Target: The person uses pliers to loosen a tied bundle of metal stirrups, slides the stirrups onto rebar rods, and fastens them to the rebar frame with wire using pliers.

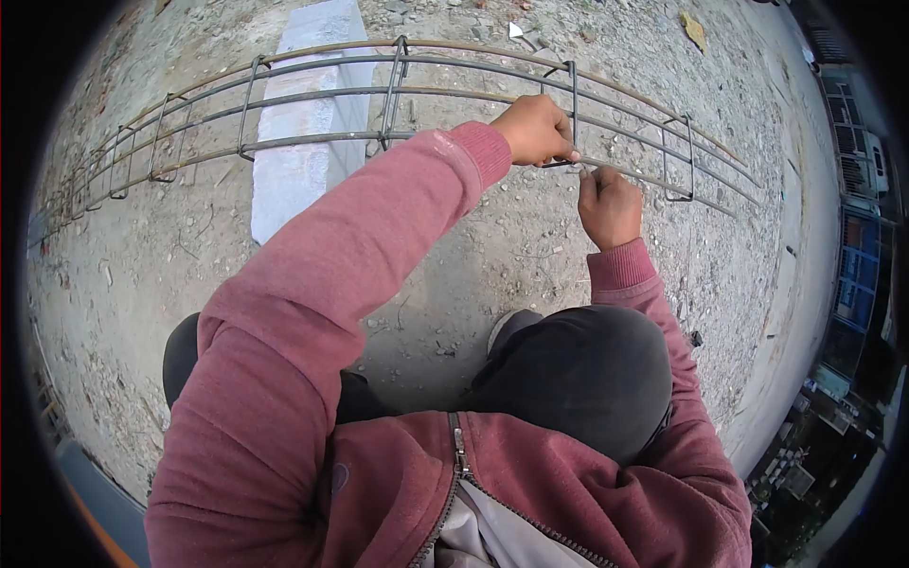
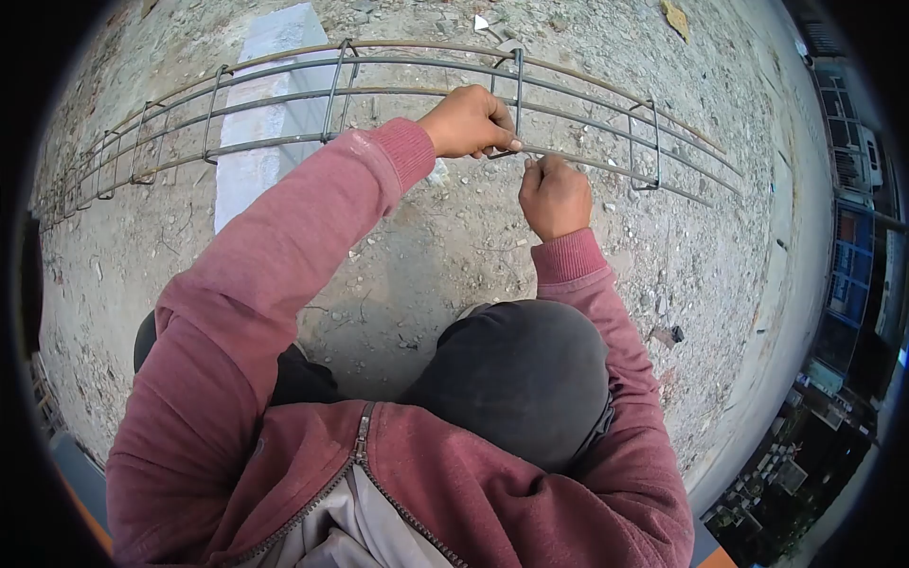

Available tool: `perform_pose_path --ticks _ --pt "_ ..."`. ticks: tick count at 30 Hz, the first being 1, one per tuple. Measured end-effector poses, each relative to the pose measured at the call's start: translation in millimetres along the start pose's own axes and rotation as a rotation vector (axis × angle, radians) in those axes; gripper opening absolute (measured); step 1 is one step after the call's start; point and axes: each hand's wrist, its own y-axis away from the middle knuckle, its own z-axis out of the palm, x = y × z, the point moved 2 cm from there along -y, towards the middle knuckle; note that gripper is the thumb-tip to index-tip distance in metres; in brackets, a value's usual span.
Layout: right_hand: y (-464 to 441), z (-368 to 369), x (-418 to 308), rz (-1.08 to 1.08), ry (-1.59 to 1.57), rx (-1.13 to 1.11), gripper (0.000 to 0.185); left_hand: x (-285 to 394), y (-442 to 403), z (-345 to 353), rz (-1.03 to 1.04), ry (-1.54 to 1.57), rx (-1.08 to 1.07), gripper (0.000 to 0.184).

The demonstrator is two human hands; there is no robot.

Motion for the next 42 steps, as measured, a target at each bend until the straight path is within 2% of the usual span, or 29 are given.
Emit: perform_pose_path --ticks 1,2,5,6,9,11,14,18,21,24,26,28,30,34,36,37,38,41,42 --pt "2 7 -1 0.033 -0.108 -0.122 0.024 -1 -1 1 0.016 -0.012 0.008 0.017" --pt "6 3 -22 0.392 -0.726 -0.338 0.025 -1 -1 2 0.000 -0.005 0.007 0.017" --pt "9 -10 -12 0.496 -1.317 -0.509 0.026 4 2 -2 -0.015 0.006 -0.003 0.018" --pt "14 -11 -4 0.454 -1.263 -0.500 0.028 1 0 0 0.013 0.047 0.001 0.017" --pt "44 -28 62 0.662 -1.172 -0.205 0.030 -3 4 -2 0.022 0.134 -0.001 0.017" --pt "99 -29 163 0.820 -0.720 -0.116 0.035 -3 8 -4 0.044 0.103 -0.023 0.018" --pt "203 -39 254 0.709 0.255 -0.218 0.052 -2 9 1 0.043 0.026 -0.028 0.018" --pt "269 -28 250 0.660 0.252 -0.178 0.070 5 7 0 -0.030 -0.009 -0.044 0.016" --pt "276 -18 246 0.577 0.371 0.018 0.064 10 7 -1 -0.098 0.067 -0.066 0.016" --pt "286 -22 237 0.608 0.355 0.207 0.056 16 5 -4 -0.113 0.027 -0.068 0.016" --pt "319 -17 227 0.694 0.185 -0.012 0.051 13 6 -1 -0.142 0.034 -0.074 0.015" --pt "351 -9 208 0.628 0.115 -0.253 0.052 12 9 0 -0.090 0.026 -0.037 0.015" --pt "371 1 192 0.570 0.153 -0.275 0.061 8 11 1 -0.044 -0.020 -0.004 0.015" --pt "367 5 174 0.511 0.329 -0.298 0.061 8 13 2 0.034 -0.087 0.011 0.017" --pt "394 39 220 0.321 0.459 -0.337 0.053 15 17 -4 0.190 -0.226 -0.010 0.018" --pt "402 43 232 0.299 0.484 -0.351 0.052 17 19 -9 0.268 -0.291 -0.029 0.020" --pt "398 39 231 0.297 0.486 -0.368 0.051 21 18 -17 0.402 -0.514 -0.109 0.034" --pt "382 12 215 0.393 0.427 -0.380 0.049 29 14 -20 0.679 -0.856 0.042 0.048" --pt "377 2 205 0.420 0.395 -0.368 0.048 26 9 -17 0.632 -0.905 0.007 0.054"
